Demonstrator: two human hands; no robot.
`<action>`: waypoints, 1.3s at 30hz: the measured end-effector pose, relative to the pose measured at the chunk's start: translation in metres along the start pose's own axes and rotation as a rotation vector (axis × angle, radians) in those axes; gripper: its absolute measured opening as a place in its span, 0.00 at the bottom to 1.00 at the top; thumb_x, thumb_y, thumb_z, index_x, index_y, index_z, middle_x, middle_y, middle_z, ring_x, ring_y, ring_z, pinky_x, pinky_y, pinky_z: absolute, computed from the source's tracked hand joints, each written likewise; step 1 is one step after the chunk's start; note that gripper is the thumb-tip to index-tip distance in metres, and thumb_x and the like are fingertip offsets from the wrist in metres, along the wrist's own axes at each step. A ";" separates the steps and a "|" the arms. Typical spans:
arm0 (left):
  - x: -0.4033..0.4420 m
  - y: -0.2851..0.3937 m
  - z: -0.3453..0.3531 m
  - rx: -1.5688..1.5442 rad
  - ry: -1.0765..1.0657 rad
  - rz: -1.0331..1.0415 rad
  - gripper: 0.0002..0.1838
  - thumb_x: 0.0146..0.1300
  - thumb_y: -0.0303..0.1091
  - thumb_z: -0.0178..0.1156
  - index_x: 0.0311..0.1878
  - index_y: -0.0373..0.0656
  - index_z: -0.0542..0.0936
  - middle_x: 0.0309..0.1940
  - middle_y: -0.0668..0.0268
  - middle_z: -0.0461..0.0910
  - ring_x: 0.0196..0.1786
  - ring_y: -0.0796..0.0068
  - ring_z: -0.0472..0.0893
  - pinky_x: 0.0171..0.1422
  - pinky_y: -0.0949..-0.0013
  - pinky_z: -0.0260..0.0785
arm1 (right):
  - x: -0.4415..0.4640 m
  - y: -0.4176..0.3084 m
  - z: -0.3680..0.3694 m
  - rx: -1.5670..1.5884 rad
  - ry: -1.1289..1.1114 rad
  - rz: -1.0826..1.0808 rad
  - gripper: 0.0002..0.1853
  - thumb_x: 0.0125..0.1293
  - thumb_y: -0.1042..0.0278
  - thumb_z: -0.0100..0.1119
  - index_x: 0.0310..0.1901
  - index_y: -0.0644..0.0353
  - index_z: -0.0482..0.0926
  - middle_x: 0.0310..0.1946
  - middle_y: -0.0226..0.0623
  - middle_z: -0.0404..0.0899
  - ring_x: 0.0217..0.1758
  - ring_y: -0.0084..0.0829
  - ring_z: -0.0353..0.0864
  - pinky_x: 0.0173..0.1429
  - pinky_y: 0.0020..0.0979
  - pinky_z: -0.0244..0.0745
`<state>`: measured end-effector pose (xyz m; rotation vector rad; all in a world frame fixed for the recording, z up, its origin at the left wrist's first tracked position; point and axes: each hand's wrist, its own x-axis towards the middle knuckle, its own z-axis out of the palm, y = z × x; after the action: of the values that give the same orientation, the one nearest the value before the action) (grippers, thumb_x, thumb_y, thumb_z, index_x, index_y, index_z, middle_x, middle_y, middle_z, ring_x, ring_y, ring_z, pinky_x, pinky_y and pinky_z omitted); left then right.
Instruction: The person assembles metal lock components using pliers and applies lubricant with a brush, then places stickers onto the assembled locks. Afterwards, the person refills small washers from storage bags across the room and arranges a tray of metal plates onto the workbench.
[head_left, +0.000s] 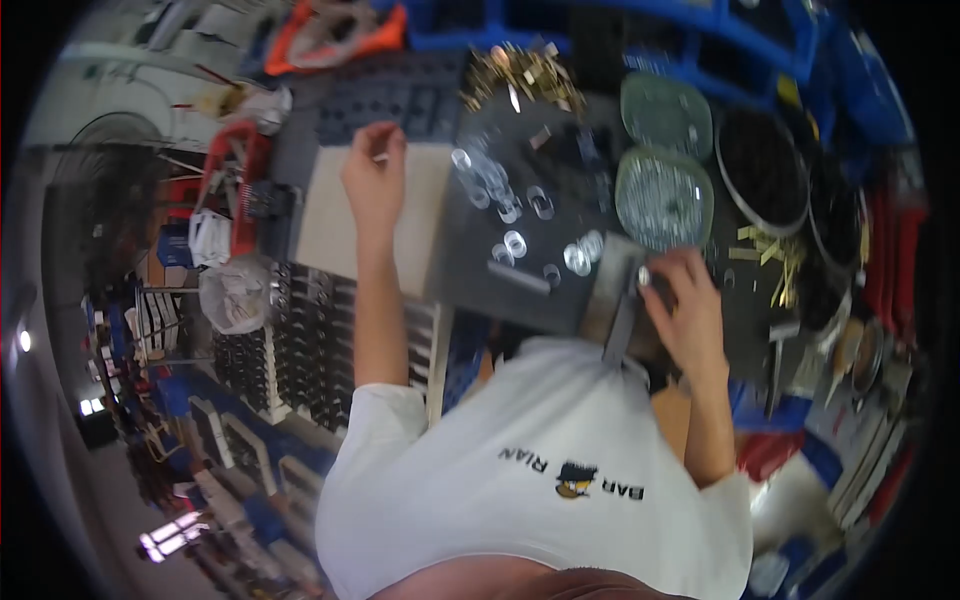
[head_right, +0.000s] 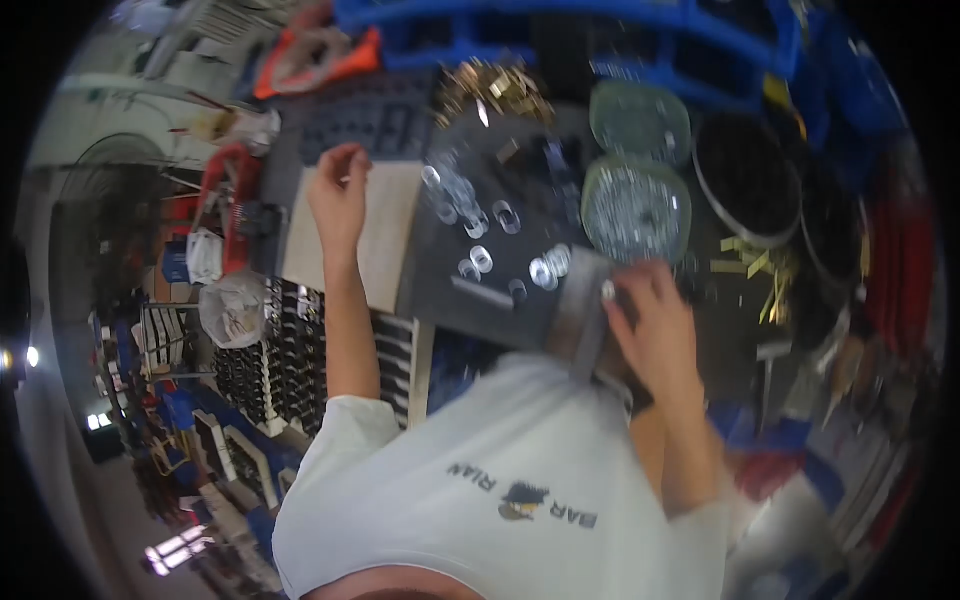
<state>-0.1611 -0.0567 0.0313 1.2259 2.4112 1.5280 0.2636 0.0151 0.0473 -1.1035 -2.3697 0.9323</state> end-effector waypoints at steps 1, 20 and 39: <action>0.010 0.020 -0.007 -0.011 -0.014 0.029 0.10 0.75 0.32 0.63 0.52 0.35 0.83 0.41 0.64 0.87 0.43 0.77 0.86 0.47 0.72 0.77 | 0.000 -0.002 -0.001 0.005 -0.007 -0.012 0.15 0.65 0.71 0.70 0.51 0.56 0.80 0.55 0.42 0.78 0.49 0.51 0.85 0.48 0.44 0.82; 0.173 0.371 0.046 -0.001 -0.065 0.868 0.18 0.68 0.41 0.61 0.45 0.32 0.85 0.38 0.43 0.87 0.47 0.45 0.87 0.54 0.52 0.80 | -0.054 0.030 -0.014 0.595 0.468 0.215 0.11 0.78 0.67 0.55 0.45 0.66 0.83 0.31 0.31 0.80 0.34 0.19 0.76 0.38 0.24 0.69; 0.217 0.419 0.124 0.598 -0.299 0.497 0.25 0.68 0.47 0.61 0.67 0.53 0.83 0.64 0.66 0.84 0.67 0.64 0.81 0.69 0.52 0.72 | -0.053 0.029 -0.003 0.564 0.511 0.127 0.16 0.84 0.59 0.52 0.49 0.64 0.82 0.31 0.26 0.77 0.27 0.10 0.64 0.29 0.18 0.53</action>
<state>-0.0096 0.2588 0.3707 2.1047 2.5427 0.5774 0.3140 -0.0107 0.0270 -1.0965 -1.5161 1.1070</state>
